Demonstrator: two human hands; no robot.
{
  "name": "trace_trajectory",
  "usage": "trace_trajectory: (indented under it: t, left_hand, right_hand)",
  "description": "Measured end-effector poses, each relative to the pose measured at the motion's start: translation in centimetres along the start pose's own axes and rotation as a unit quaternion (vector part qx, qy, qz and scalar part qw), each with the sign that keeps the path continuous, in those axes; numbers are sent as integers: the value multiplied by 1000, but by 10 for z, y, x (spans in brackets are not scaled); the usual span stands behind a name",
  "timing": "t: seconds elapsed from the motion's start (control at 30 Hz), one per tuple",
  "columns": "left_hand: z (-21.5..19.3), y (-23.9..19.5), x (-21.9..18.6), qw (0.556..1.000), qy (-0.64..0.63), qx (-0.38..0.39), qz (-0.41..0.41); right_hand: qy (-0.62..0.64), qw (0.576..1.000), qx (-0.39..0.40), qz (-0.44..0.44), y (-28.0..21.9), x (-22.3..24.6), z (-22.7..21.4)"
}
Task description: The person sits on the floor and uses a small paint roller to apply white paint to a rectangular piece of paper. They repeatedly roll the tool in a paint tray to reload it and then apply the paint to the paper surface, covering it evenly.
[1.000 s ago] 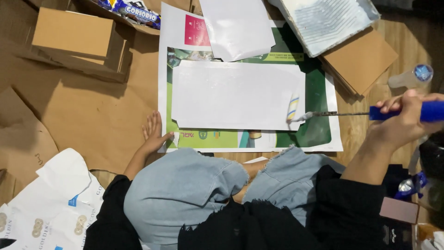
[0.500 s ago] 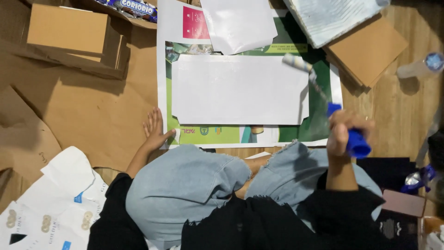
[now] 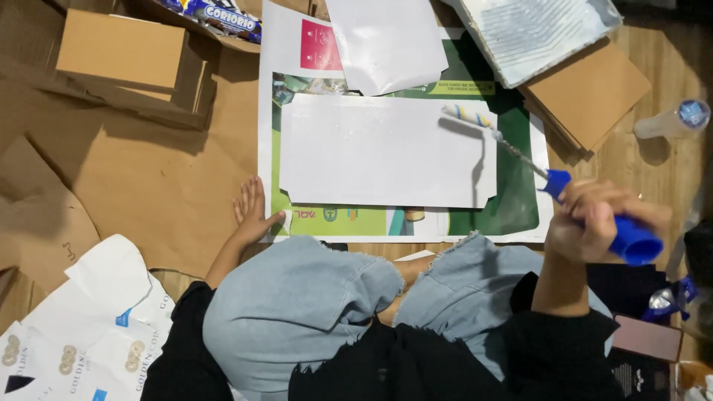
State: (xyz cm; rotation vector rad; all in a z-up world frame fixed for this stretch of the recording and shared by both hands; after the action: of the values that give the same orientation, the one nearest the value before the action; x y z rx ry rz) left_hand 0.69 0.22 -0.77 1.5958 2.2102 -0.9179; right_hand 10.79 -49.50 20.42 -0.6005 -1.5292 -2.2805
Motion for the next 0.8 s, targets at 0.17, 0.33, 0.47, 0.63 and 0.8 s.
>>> trace_trajectory:
  t: [0.17, 0.33, 0.47, 0.63, 0.8]
  left_hand:
    - [1, 0, 4, 1000, -26, -10, 4]
    - [4, 1, 9, 998, -61, -28, 14]
    - [5, 1, 9, 998, -60, -28, 18]
    - [0, 0, 9, 997, -66, -24, 23]
    - [8, 2, 14, 997, -65, -27, 21]
  right_hand:
    - [-26, 996, 82, 17, -27, -13, 37]
    - [33, 994, 96, 39, -39, -21, 36]
    - [-9, 995, 82, 48, -38, 0, 56]
    - [-29, 995, 96, -25, -35, -1, 70]
    - [-36, 997, 71, 21, -52, 18, 48]
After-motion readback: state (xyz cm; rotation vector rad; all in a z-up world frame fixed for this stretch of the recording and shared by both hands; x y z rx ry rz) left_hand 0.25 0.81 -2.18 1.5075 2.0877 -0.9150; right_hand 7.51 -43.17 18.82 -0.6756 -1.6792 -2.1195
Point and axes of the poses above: each hand's wrist, its own y-axis towards the middle knuckle, its own z-axis out of the palm, x = y × z, the point moved 1 cm from there along y, towards the middle knuckle, and after that the axes turned 11 degrees about -x, right-handed, at the moved point
